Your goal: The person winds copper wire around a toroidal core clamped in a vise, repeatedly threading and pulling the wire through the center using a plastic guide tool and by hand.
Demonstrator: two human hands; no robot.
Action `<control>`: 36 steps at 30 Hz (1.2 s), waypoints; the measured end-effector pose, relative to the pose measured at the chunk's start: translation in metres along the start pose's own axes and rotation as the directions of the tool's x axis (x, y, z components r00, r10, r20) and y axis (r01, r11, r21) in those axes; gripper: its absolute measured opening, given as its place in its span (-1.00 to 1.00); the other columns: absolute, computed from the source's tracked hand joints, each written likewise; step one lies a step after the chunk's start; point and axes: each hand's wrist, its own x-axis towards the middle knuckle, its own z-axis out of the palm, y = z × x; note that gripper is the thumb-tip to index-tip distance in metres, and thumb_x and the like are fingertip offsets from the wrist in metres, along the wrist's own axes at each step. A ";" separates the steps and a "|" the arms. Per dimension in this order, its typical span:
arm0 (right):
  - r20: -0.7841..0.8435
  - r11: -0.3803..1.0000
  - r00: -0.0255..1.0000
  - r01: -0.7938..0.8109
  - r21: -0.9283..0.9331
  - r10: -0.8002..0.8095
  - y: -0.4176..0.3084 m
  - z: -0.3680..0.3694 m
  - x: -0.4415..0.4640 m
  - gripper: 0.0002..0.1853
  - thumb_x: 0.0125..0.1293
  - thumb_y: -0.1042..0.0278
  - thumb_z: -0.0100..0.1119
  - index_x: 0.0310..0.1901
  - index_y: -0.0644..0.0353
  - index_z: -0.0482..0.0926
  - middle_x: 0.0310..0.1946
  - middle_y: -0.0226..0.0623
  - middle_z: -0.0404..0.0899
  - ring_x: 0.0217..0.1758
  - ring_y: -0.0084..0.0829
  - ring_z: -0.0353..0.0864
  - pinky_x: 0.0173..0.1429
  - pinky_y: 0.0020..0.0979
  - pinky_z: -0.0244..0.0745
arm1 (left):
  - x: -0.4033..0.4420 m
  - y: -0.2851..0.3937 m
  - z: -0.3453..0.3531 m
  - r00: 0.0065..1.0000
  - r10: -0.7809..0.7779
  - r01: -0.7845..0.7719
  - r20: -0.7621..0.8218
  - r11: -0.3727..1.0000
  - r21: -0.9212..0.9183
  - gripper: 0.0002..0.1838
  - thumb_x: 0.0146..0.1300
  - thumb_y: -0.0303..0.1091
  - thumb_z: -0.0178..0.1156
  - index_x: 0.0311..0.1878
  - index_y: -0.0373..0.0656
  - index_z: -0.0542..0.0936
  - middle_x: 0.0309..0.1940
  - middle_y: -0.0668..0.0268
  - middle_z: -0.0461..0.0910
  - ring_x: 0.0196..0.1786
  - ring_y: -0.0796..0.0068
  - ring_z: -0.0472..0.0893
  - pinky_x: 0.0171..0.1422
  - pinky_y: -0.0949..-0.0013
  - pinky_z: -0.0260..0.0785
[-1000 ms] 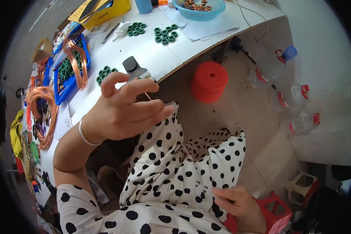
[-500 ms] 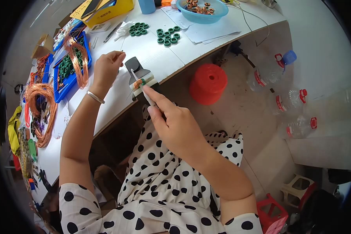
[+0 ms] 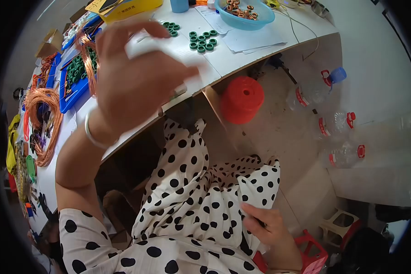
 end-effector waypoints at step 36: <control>-0.046 0.894 0.973 0.188 -0.406 -0.226 -0.034 0.050 0.179 -0.51 0.32 0.52 0.09 0.29 0.02 0.41 -0.51 -0.21 0.52 -0.57 -0.36 0.45 -0.40 -0.41 0.41 | -0.096 -0.086 0.079 0.463 -0.846 0.791 0.265 0.259 -0.555 -0.83 0.33 -0.34 0.21 -0.14 -0.22 0.67 -0.37 0.33 0.67 -0.37 0.68 0.58 -0.27 0.59 0.36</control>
